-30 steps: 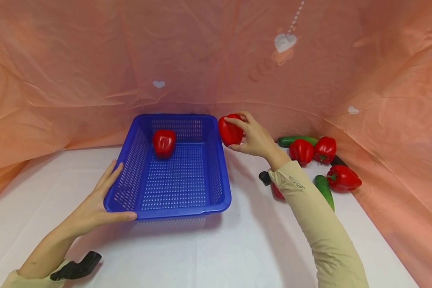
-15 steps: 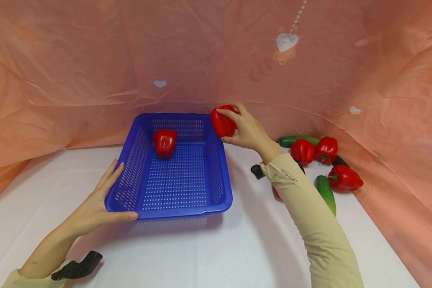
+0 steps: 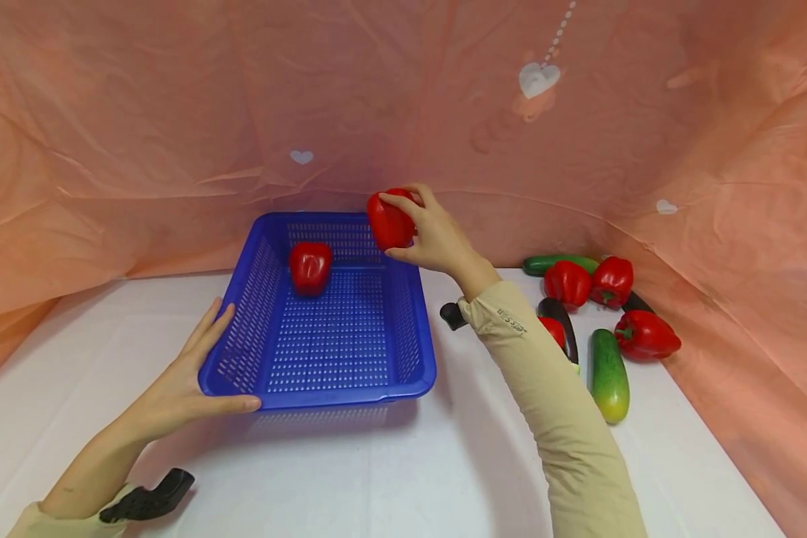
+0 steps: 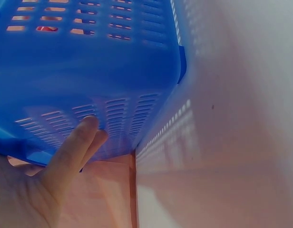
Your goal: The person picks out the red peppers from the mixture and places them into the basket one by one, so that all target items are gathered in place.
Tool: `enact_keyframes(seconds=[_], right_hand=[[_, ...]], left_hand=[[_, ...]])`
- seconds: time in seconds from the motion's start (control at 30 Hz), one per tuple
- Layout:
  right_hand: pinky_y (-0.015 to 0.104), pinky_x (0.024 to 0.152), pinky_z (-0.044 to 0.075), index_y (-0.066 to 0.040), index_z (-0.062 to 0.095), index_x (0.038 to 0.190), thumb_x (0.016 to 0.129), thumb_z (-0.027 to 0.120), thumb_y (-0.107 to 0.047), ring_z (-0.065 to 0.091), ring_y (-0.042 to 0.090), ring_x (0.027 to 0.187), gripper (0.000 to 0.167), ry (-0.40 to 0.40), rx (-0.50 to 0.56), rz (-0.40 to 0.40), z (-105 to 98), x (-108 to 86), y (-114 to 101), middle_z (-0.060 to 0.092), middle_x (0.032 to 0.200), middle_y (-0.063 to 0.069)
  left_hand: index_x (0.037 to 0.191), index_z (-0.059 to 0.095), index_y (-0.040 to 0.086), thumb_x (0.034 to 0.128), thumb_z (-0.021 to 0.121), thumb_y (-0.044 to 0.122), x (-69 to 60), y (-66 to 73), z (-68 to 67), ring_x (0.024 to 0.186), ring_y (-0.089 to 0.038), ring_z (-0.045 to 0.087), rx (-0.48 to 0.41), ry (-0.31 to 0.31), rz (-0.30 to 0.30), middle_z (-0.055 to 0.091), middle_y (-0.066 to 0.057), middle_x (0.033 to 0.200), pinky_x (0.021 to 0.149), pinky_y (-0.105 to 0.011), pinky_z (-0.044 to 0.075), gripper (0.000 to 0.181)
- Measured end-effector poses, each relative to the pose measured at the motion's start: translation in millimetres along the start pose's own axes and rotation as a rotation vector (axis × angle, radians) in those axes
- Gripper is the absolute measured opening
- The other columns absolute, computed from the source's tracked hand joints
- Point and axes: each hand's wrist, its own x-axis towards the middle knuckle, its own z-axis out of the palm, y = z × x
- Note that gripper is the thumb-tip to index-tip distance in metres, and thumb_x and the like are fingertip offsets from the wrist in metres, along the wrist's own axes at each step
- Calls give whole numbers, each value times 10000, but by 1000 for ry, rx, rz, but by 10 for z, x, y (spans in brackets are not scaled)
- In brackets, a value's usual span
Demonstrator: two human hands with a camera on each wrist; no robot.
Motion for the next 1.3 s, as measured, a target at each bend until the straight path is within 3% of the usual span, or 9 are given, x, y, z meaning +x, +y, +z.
enact_keyframes(seconds=[0.27,0.47,0.87,1.3], right_hand=[[454,885,547,-124,487,1402,727,828,-167,451,329,1278,758,-3,-2,-13,79,84,-71,342,1431,179],[459,982,492,-114,488,1400,724,822,-178,452,332,1277,757,12,-24,-30,152,152,-103,360,1401,197],[450,1023,461,-105,472,1410,716,819,-176,441,336,1285,779,17,5,16,277,265,-209,350,1381,208],[493,1001,469,-121,416,1444,711,810,-178,491,414,1214,834,-48,-26,105,556,236,-156,326,1376,236]], left_hand=[[1556,18,231,628,889,330,5,3,3,1445,-478,15,8,5,0,-125,-26,1618,1013,-779,144,1277],[1556,16,241,630,890,322,3,5,9,1444,-482,5,-5,-1,3,-134,-24,1616,1011,-781,138,1276],[1555,10,239,631,891,314,-2,3,6,1439,-493,7,-1,2,10,-152,-4,1612,1003,-787,142,1279],[1555,16,231,625,895,314,5,9,39,1446,-475,-4,-16,1,11,-145,-24,1614,1017,-777,134,1283]])
